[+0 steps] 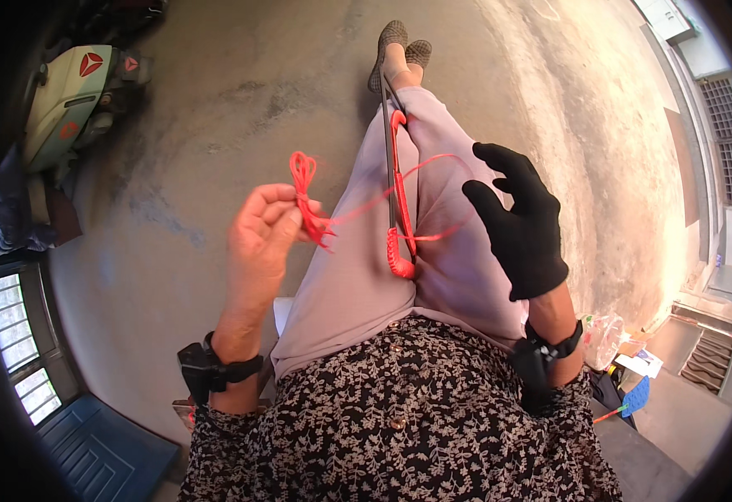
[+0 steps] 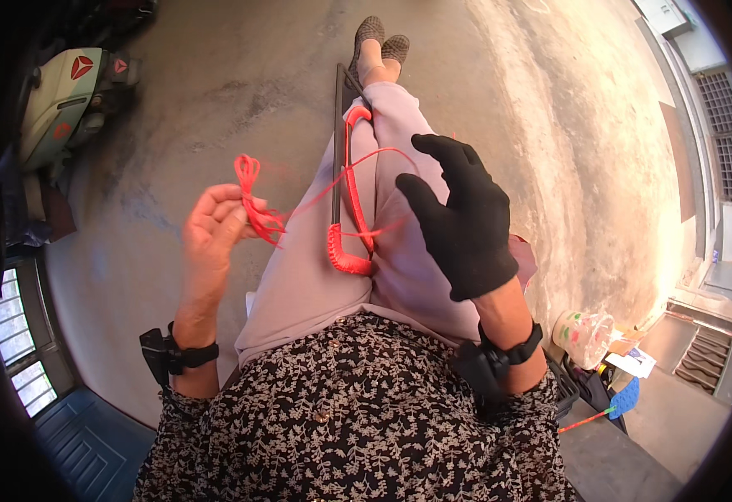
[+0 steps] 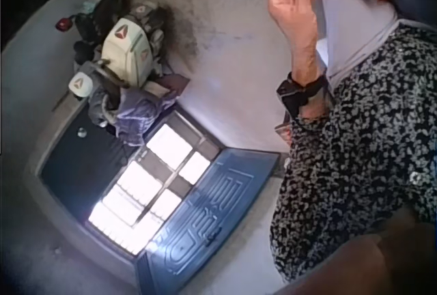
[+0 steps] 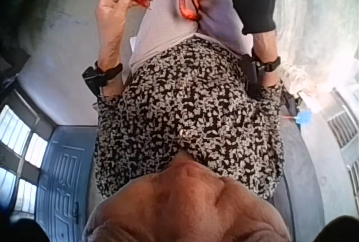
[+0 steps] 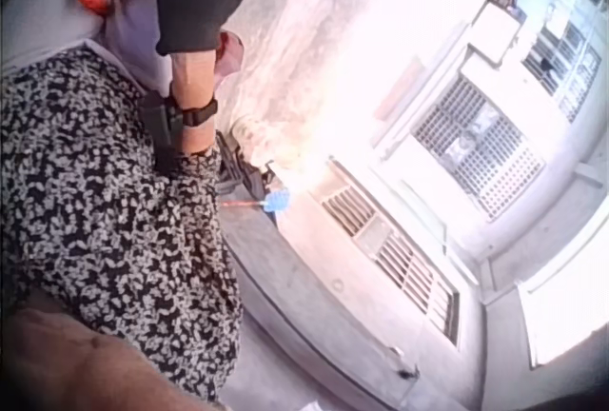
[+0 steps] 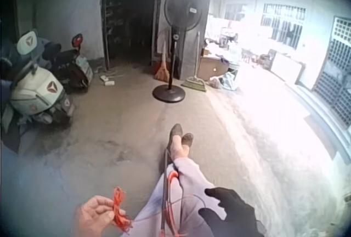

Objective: Wrapping a metal chair frame with red decorative cord.

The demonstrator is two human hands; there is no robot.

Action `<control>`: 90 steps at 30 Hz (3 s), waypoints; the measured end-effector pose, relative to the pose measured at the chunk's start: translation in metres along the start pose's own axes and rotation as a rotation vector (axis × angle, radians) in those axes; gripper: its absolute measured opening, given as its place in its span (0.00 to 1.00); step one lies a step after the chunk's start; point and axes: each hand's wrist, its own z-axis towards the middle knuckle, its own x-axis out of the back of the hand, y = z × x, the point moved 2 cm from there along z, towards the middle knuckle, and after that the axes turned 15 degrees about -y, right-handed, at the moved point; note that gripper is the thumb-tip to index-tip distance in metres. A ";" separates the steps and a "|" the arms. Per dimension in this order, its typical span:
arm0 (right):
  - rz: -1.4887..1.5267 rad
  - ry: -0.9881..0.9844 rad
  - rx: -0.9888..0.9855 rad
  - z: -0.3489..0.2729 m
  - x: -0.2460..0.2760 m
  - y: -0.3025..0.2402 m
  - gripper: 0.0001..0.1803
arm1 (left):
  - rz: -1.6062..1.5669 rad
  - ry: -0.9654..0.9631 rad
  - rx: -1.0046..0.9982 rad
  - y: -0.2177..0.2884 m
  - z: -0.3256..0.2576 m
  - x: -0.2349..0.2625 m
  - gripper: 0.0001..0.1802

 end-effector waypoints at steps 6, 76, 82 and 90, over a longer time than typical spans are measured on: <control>0.165 -0.479 -0.329 -0.005 -0.066 0.035 0.11 | 0.708 -0.127 0.140 -0.015 0.009 -0.022 0.05; 0.759 -0.415 -0.327 -0.018 -0.069 0.019 0.21 | 0.650 -0.237 0.069 -0.040 0.012 -0.037 0.13; 0.234 -0.382 0.110 -0.020 -0.022 -0.035 0.27 | 0.083 -0.068 0.242 -0.033 0.007 -0.006 0.09; -0.141 -0.745 0.905 -0.058 0.015 -0.168 0.29 | -0.414 0.033 0.087 0.013 -0.018 0.030 0.12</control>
